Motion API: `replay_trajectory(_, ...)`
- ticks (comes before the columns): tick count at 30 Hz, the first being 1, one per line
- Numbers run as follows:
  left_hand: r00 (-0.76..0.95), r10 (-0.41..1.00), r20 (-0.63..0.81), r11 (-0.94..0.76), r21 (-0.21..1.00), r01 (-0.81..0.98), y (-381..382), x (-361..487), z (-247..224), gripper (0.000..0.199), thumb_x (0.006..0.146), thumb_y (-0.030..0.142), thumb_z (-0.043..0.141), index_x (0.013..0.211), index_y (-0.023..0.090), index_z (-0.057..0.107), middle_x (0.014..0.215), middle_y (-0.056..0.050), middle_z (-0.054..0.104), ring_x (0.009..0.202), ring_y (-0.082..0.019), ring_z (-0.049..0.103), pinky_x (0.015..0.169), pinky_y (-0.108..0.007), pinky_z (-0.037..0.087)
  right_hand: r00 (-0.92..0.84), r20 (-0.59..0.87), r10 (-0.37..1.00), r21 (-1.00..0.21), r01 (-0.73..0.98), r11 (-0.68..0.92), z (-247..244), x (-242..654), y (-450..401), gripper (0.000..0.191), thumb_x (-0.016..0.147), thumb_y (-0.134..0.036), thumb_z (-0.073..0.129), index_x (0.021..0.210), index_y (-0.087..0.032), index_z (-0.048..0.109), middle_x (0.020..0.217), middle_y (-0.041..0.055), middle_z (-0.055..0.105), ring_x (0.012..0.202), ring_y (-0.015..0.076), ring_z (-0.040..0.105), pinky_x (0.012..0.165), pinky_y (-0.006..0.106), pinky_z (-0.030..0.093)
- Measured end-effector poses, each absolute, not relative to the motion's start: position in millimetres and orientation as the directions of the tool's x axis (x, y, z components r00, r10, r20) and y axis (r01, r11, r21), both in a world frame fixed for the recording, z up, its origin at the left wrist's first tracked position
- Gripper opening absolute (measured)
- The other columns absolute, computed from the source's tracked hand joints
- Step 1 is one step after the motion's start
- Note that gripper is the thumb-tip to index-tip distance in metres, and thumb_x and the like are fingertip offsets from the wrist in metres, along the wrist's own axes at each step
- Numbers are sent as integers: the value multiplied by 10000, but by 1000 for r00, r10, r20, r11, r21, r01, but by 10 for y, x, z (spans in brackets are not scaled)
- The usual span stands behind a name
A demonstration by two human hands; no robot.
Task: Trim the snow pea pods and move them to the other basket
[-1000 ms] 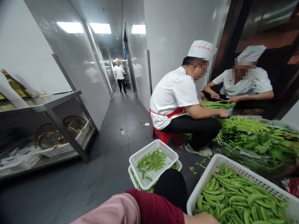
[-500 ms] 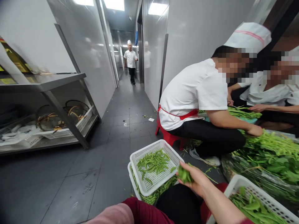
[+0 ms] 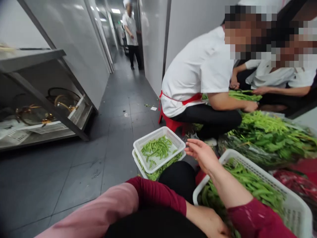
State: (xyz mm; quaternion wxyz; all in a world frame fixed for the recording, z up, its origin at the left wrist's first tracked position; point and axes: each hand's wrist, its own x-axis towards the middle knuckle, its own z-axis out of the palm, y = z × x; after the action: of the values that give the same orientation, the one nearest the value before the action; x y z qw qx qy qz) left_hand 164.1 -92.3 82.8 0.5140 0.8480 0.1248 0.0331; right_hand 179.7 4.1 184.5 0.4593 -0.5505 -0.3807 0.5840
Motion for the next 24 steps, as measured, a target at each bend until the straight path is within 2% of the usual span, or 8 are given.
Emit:
replay_trajectory(3, 953, 147, -266, -441, 845, 304, -1023, 1669, 851, 461, 742, 564, 366, 863, 194, 611, 741, -13, 599, 647, -150, 545, 562, -250, 413, 37, -296, 954, -952, 74, -298, 1808, 2383, -489, 343, 649, -349, 639, 933, -170, 573, 918, 65, 613, 619, 122, 570, 555, 225, 481)
replay_trajectory(5, 934, 183, -306, -446, 821, 356, -1035, 1653, 911, 555, 750, 607, 273, 938, 202, 602, 752, -15, 600, 632, -144, 531, 550, -239, 393, 176, -258, 950, -907, 294, -301, 1656, 2911, -872, 360, 665, -406, 593, 946, -182, 577, 900, 67, 622, 607, 147, 564, 528, 248, 464)
replay_trajectory(6, 933, 207, -293, -460, 813, 358, -1037, 1641, 939, 542, 757, 593, 273, 904, 199, 615, 734, -12, 599, 620, -134, 521, 544, -227, 380, 243, -251, 937, -833, 438, -337, 1549, 3178, -1064, 348, 673, -412, 569, 942, -191, 583, 891, 67, 629, 640, 172, 573, 559, 270, 466)
replay_trajectory(8, 942, 249, -226, -520, 789, 327, -1051, 1623, 975, 439, 769, 501, 337, 758, 179, 636, 672, -2, 588, 590, -109, 490, 536, -205, 352, 378, -229, 897, -563, 700, -439, 1314, 3624, -1455, 245, 674, -373, 546, 840, -207, 614, 815, 61, 647, 678, 217, 580, 604, 307, 450)
replay_trajectory(10, 941, 304, -150, -585, 750, 308, -1066, 1632, 988, 346, 763, 363, 384, 621, 150, 616, 587, 2, 556, 550, -89, 453, 530, -192, 330, 367, -302, 880, -329, 826, -458, 1115, 3873, -1840, 144, 681, -288, 527, 758, -221, 628, 782, 48, 657, 724, 230, 584, 653, 311, 428)
replay_trajectory(13, 874, 464, -142, -526, 750, 402, -1024, 1726, 998, 237, 709, 235, 419, 570, 126, 577, 521, 15, 508, 514, -73, 420, 515, -177, 317, 167, -414, 895, -267, 917, -295, 961, 3905, -2225, 171, 730, -209, 470, 769, -234, 634, 826, 25, 655, 776, 191, 580, 674, 263, 403)
replay_trajectory(17, 805, 555, -210, -393, 787, 476, -884, 1883, 1071, 207, 701, 215, 392, 550, 135, 508, 450, 30, 460, 449, -73, 427, 508, -183, 346, 207, -314, 927, -82, 966, -244, 934, 3769, -2182, 224, 768, -163, 429, 824, -207, 641, 845, 71, 634, 828, 204, 560, 652, 263, 387)
replay_trajectory(24, 747, 553, -370, -204, 808, 552, -959, 1864, 1085, 230, 771, 262, 327, 800, 135, 517, 426, 46, 439, 371, -82, 412, 409, -184, 321, -133, -385, 913, -184, 981, 65, 869, 3499, -1875, 257, 699, -108, 488, 888, -202, 635, 865, 80, 611, 811, 195, 564, 630, 236, 385)
